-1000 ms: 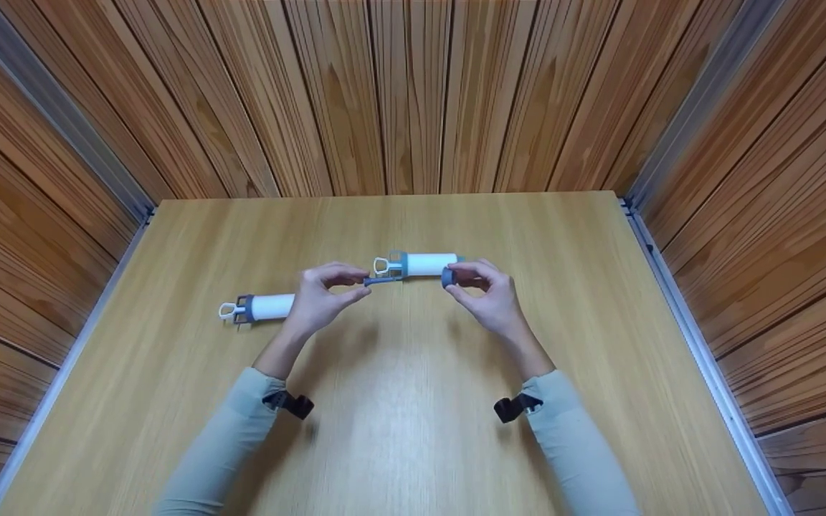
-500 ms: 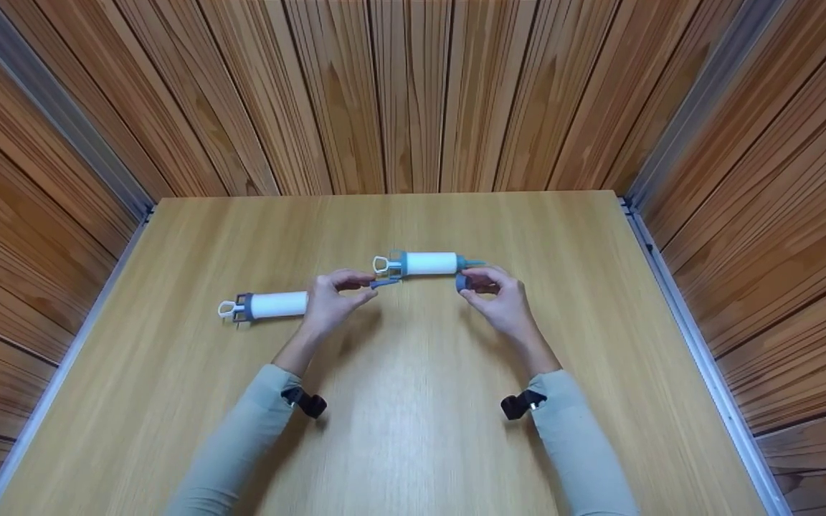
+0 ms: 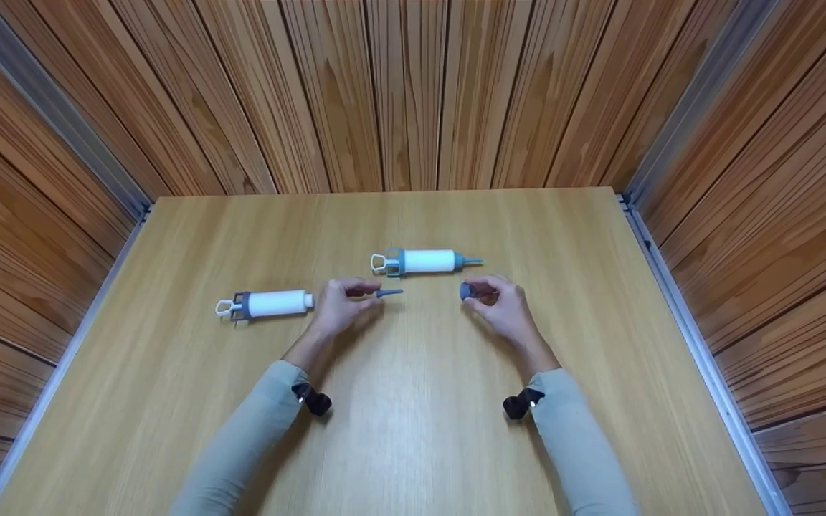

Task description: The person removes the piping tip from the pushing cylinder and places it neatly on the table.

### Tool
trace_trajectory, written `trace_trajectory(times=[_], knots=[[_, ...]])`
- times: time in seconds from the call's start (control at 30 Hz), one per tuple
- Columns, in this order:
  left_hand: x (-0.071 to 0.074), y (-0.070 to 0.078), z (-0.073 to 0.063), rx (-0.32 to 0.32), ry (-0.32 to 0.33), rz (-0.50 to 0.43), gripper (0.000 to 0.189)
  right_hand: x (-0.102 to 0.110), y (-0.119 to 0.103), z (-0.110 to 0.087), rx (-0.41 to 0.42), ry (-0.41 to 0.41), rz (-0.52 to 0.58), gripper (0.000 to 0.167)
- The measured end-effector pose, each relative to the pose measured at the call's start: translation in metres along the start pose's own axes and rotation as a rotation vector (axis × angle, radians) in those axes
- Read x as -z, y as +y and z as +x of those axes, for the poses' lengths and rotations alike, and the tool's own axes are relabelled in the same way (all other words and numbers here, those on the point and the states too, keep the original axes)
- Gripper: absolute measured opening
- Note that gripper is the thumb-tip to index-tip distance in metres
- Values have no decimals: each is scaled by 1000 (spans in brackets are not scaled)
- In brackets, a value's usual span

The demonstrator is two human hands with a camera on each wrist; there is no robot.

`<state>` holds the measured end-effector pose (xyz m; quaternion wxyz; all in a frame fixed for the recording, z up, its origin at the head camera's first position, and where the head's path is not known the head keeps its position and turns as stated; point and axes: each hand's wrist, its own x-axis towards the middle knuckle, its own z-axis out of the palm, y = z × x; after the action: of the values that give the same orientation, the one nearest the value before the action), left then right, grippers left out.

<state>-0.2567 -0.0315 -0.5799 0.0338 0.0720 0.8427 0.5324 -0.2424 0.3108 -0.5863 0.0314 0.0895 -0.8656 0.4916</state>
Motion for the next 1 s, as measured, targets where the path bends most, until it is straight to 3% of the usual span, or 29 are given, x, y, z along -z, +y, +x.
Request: trace_trajectory(times=[0.3, 0.57, 1.0], knots=[[0, -12, 4, 23, -49, 55, 27, -1, 7, -1, -46, -49, -69, 39], [-9, -46, 18, -23, -13, 158, 26, -8, 8, 1, 26, -23, -73, 35], [-4, -35, 10, -14, -33, 141, 27, -9, 9, 3, 13, -43, -135, 36]])
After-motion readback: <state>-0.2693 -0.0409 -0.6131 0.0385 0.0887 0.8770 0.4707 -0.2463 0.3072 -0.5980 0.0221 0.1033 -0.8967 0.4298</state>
